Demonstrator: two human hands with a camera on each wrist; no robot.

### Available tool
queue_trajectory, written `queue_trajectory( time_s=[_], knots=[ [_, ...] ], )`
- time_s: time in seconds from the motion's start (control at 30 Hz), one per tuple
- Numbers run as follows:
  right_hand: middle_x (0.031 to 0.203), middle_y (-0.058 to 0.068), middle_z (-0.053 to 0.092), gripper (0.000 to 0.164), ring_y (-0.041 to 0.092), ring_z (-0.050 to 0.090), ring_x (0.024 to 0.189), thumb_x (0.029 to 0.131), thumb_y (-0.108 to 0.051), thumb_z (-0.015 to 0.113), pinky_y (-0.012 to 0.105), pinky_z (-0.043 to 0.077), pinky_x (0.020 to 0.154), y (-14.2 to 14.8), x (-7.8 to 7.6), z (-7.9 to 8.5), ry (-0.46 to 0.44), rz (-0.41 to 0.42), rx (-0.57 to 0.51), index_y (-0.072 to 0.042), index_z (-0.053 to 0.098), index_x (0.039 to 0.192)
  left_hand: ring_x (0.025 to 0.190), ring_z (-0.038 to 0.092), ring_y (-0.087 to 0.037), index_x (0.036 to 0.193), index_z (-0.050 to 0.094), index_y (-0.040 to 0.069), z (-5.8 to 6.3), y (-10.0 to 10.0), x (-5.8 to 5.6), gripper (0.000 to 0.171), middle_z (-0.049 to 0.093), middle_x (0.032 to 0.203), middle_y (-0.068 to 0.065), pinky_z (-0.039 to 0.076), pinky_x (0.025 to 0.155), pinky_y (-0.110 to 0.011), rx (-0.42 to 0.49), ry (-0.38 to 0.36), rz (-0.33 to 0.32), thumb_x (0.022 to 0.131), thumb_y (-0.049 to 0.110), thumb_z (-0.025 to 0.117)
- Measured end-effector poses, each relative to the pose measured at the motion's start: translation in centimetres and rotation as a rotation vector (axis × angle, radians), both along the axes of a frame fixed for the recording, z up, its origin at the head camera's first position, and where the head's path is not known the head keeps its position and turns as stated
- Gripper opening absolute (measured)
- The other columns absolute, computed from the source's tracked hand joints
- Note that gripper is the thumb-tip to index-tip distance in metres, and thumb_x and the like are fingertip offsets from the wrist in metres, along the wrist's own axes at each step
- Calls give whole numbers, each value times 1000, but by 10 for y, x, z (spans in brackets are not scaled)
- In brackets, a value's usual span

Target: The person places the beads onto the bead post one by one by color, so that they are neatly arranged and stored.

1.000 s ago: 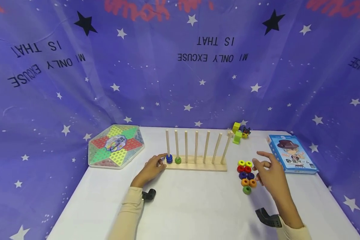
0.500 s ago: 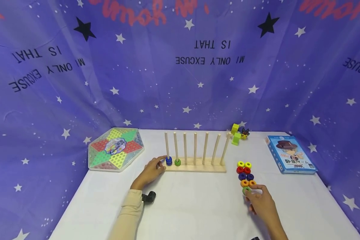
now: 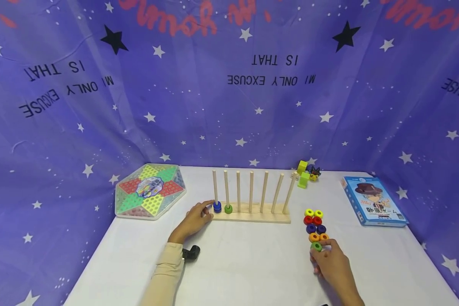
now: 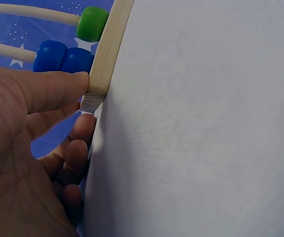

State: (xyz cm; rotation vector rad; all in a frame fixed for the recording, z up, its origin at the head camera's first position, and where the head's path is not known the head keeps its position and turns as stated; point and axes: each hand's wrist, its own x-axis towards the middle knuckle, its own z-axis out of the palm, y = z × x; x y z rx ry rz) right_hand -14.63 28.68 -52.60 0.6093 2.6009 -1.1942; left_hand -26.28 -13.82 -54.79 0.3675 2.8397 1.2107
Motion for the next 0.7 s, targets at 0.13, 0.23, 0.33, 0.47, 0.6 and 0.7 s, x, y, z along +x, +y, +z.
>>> queue_trajectory(
  time_s=[0.13, 0.23, 0.33, 0.47, 0.6, 0.7],
  knots=[
    [78, 7, 65, 62, 22, 59, 58, 93, -35, 58, 32, 47, 50, 0, -4, 28, 120, 34, 25, 3, 32, 135, 76, 41, -14, 138, 50, 17, 0, 0, 1, 50, 51, 90, 2, 26, 74, -36, -10, 10, -2, 89, 21, 62],
    [82, 9, 66, 60, 23, 61, 58, 94, -38, 57, 32, 48, 49, -7, -13, 59, 253, 56, 65, 1, 37, 135, 75, 41, -14, 138, 50, 16, 1, 0, 2, 51, 51, 89, 2, 27, 75, -37, -5, 6, 0, 89, 21, 62],
    [82, 10, 64, 58, 22, 60, 56, 94, -42, 55, 32, 49, 49, -21, -25, 93, 362, 94, 94, -2, 41, 134, 75, 41, -15, 138, 50, 15, 2, 1, 2, 51, 51, 89, 1, 27, 76, -37, 5, 1, 2, 89, 20, 63],
    [84, 8, 64, 55, 19, 59, 54, 94, -43, 55, 33, 48, 47, -50, -44, 135, 462, 183, 115, -5, 45, 133, 75, 41, -15, 138, 50, 16, 1, 0, 2, 51, 52, 89, 1, 27, 75, -38, 0, 12, 1, 89, 20, 63],
    [85, 6, 65, 52, 19, 60, 55, 93, -42, 58, 32, 48, 46, -86, -58, 167, 541, 285, 104, -7, 48, 131, 74, 41, -15, 138, 51, 16, 0, -1, 1, 50, 52, 89, 1, 28, 74, -37, -8, 21, -9, 89, 19, 63],
    [85, 4, 64, 46, 18, 60, 55, 93, -38, 59, 33, 49, 47, -114, -66, 184, 580, 367, 73, -11, 50, 129, 75, 41, -14, 138, 51, 16, 0, 0, 1, 50, 52, 89, 2, 27, 75, -37, -5, 11, -2, 89, 20, 63]
  ],
)
